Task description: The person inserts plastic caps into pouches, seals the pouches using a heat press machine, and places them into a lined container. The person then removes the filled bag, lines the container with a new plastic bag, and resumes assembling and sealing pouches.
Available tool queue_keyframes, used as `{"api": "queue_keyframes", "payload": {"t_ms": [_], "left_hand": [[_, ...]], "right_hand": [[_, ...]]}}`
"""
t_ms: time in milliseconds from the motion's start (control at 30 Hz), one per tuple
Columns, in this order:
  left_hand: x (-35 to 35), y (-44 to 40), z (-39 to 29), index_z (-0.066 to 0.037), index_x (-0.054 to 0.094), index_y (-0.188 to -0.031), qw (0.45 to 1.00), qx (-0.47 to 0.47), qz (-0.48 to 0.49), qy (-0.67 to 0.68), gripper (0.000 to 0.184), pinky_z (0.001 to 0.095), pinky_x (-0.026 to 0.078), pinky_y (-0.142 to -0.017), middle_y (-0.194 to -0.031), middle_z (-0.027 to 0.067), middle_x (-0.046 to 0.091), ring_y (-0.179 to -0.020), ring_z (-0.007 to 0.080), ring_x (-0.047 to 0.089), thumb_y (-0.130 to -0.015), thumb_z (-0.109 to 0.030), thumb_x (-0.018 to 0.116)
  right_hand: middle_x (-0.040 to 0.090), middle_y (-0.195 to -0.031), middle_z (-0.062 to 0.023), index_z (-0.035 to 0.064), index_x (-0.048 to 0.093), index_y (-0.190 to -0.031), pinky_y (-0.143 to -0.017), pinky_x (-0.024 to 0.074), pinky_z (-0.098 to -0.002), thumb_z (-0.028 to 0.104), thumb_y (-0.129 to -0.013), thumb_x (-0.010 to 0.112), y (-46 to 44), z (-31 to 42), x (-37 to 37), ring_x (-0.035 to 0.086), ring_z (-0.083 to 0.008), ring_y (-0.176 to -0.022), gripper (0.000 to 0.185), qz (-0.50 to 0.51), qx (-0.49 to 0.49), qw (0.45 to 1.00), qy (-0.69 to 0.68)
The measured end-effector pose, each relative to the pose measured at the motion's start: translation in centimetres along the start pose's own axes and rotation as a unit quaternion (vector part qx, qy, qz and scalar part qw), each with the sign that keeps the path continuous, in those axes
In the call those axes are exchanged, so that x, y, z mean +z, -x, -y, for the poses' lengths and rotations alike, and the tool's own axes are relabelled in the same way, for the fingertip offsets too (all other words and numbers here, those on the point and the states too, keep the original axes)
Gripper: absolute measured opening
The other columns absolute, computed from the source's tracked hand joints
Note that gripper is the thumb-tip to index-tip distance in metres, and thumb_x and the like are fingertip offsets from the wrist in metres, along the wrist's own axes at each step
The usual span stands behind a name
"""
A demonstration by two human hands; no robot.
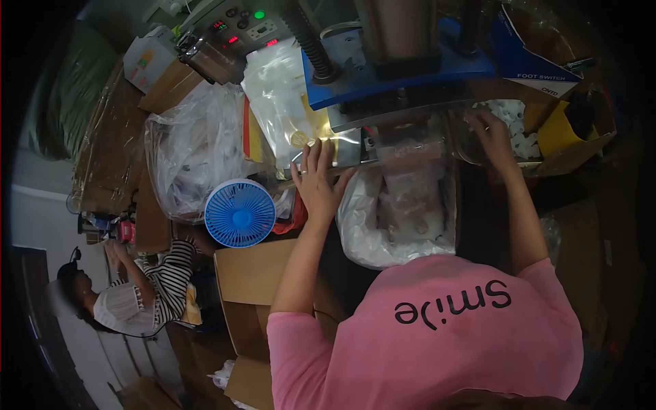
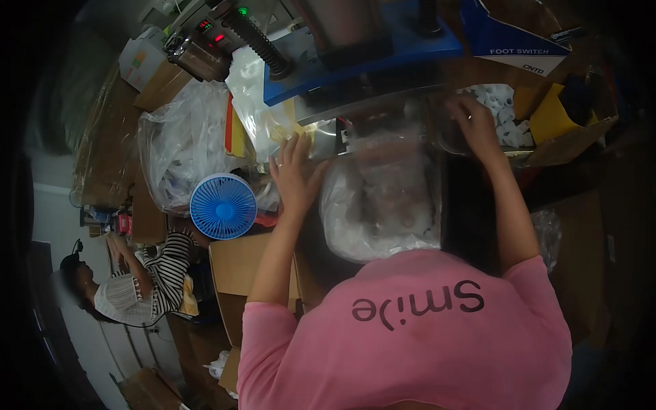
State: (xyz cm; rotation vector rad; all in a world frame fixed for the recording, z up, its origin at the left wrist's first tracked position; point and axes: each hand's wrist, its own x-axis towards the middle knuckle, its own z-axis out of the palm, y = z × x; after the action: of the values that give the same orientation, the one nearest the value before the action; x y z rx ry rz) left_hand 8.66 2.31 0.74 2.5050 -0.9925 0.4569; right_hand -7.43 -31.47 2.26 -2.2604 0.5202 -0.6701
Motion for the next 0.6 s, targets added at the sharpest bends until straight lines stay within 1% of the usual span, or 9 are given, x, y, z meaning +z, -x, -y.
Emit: {"api": "queue_keyframes", "payload": {"t_ms": [33,67,133,167,200,267,433,533,600], "left_hand": [[-0.2,1.0,0.4,-0.012,0.058,-0.12,0.999,0.014,-0.046,0.009,0.044,0.0511,0.02,-0.107,-0.124,0.0087,0.055,-0.123,0.0289,0.045,-0.08,-0.028,0.069],[-0.7,1.5,1.1,-0.012,0.058,-0.12,0.999,0.014,-0.039,0.008,0.044,0.0511,0.02,-0.107,-0.124,0.0087,0.055,-0.123,0.0289,0.045,-0.08,-0.028,0.069],[-2.1,1.7,1.8,-0.01,0.066,-0.102,0.979,-0.058,-0.086,0.175,0.023,0.0451,0.031,-0.1,-0.102,0.008,0.065,-0.102,0.0291,0.058,-0.08,-0.014,0.068],[-2.8,1.4,1.1,-0.004,0.068,-0.088,0.975,-0.05,-0.133,0.172,0.009,0.0325,0.043,-0.083,-0.079,0.0041,0.067,-0.076,0.0184,0.061,-0.079,-0.004,0.067],[-3.8,1.2,-0.4,-0.004,0.068,-0.088,0.973,-0.051,-0.134,0.18,0.009,0.0325,0.043,-0.083,-0.079,0.0041,0.067,-0.076,0.0184,0.061,-0.079,-0.004,0.067],[-4.8,1.7,-3.3,0.0,0.067,-0.085,0.864,-0.201,-0.019,0.461,0.008,0.0234,0.043,-0.066,-0.073,0.0014,0.064,-0.069,0.0074,0.056,-0.078,-0.004,0.07],[-1.5,4.1,-7.0,0.003,0.067,-0.081,0.844,-0.195,0.064,0.496,0.014,0.0219,0.042,-0.062,-0.07,-0.0005,0.062,-0.066,0.0046,0.051,-0.079,-0.009,0.072],[0.4,6.0,-7.9,0.005,0.068,-0.085,0.786,-0.191,0.153,0.568,0.018,0.0219,0.043,-0.062,-0.074,0.0019,0.064,-0.065,0.0066,0.054,-0.083,-0.013,0.069],[0.3,5.7,-8.5,0.004,0.068,-0.085,0.788,-0.201,0.156,0.56,0.019,0.0218,0.042,-0.061,-0.073,0.002,0.064,-0.065,0.0069,0.054,-0.084,-0.014,0.068]], "right_hand": [[0.061,-0.097,-0.0082,0.0002,0.062,-0.099,-0.075,0.0472,-0.0286,0.013,-0.088,0.059,0.5,0.2,-0.2,0.06,-0.0163,-0.088,0.016,0.023,0.044,0.997,-0.057],[0.061,-0.097,-0.0082,0.0002,0.062,-0.099,-0.075,0.0472,-0.0286,0.013,-0.088,0.059,0.9,0.5,-0.2,0.06,-0.0163,-0.088,0.016,0.025,0.05,0.997,-0.06],[0.061,-0.093,-0.0034,0.0019,0.062,-0.099,-0.075,0.0462,-0.0262,0.013,-0.087,0.061,1.4,1.0,-0.4,0.056,-0.0096,-0.084,0.016,0.033,0.061,0.985,-0.156],[0.061,-0.093,-0.0034,0.0019,0.062,-0.099,-0.075,0.0462,-0.0262,0.013,-0.087,0.061,1.6,1.7,-0.5,0.056,-0.0096,-0.084,0.016,0.032,0.062,0.986,-0.15],[0.061,-0.092,-0.0027,0.0026,0.061,-0.099,-0.075,0.0461,-0.0261,0.013,-0.086,0.063,1.9,2.9,-0.4,0.057,-0.0104,-0.084,0.017,0.03,0.034,0.985,-0.169],[0.061,-0.091,-0.002,0.0032,0.061,-0.1,-0.075,0.046,-0.0259,0.013,-0.085,0.064,2.4,5.9,-0.5,0.057,-0.0113,-0.084,0.018,0.025,0.001,0.984,-0.177],[0.062,-0.088,-0.0031,0.0047,0.062,-0.095,-0.076,0.0453,-0.0247,0.012,-0.08,0.068,3.8,12.1,0.0,0.058,-0.0109,-0.086,0.018,0.22,-0.076,0.964,-0.126],[0.063,-0.088,-0.0036,0.0041,0.062,-0.095,-0.077,0.0451,-0.0252,0.013,-0.079,0.069,4.2,11.5,2.0,0.058,-0.0121,-0.084,0.019,0.301,-0.044,0.934,-0.187],[0.064,-0.088,-0.0033,0.0037,0.062,-0.097,-0.077,0.0454,-0.0257,0.014,-0.079,0.069,4.1,10.0,3.0,0.059,-0.013,-0.085,0.022,0.293,-0.031,0.928,-0.23]]}}
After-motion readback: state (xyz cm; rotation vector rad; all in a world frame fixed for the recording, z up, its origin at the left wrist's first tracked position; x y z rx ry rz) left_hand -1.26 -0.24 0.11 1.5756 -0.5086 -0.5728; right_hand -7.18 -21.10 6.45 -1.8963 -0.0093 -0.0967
